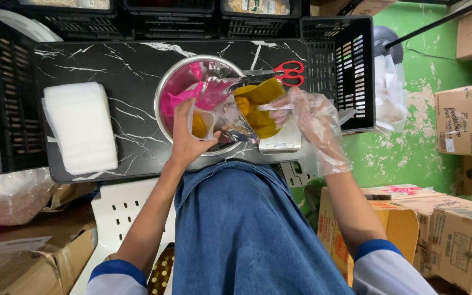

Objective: The person scoops yellow powder from a large bag into small plastic bags placed on a digital scale. They repeatedly weigh and adjust the contents to reach a target amount, then set the filled bags aside.

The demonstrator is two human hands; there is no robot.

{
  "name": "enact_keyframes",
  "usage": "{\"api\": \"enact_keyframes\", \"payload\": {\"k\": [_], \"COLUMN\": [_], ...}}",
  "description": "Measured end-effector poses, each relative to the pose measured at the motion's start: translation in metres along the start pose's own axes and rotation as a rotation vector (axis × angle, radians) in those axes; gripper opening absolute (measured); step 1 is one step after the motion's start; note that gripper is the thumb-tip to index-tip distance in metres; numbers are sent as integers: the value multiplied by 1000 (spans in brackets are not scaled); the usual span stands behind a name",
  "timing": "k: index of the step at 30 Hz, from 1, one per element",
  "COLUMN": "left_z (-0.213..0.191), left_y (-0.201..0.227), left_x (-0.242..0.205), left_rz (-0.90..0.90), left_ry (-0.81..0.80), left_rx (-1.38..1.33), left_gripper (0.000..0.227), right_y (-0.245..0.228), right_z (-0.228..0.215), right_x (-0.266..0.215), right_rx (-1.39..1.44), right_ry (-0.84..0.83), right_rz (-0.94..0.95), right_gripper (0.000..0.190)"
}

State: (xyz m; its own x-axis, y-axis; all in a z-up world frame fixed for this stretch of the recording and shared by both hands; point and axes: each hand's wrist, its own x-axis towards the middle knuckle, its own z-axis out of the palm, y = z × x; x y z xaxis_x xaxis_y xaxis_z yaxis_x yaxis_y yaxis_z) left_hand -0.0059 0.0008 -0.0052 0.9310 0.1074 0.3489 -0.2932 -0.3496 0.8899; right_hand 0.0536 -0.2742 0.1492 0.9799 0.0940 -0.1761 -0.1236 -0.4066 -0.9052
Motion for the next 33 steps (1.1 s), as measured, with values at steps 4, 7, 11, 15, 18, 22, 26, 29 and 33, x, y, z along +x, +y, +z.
{"api": "enact_keyframes", "payload": {"k": [4,7,11,15,18,22,26,29,33], "left_z": [-2,-2,-5,-9,-12,-4,-2,2,3], "left_y": [13,21,28,44,58,53,59,58,46], "left_x": [9,15,21,30,35,36,40,41,43], "left_rz": [59,73,78,40,27,31,59,64,62], "left_ry": [7,-1,-26,-65,-80,-83,-90,-89,-83], "left_rx": [8,15,13,-9,-10,-15,-10,-7,-67], "left_gripper": [98,94,97,98,99,100,100,102,104], "right_y": [-6,-4,-27,-45,-42,-23,-70,-114,-36], "right_z": [-10,-15,-22,-30,-44,-54,-22,10,57], "right_x": [-9,-12,-18,-25,-27,-22,-29,-38,-12], "right_rx": [-95,-146,-29,68,43,236,73,-140,-191], "right_ry": [79,146,120,142,191,257,201,-30,-409], "right_rz": [43,111,117,82,53,9,4,-22,-877], "right_gripper": [53,53,49,53,62,68,58,40,15]}}
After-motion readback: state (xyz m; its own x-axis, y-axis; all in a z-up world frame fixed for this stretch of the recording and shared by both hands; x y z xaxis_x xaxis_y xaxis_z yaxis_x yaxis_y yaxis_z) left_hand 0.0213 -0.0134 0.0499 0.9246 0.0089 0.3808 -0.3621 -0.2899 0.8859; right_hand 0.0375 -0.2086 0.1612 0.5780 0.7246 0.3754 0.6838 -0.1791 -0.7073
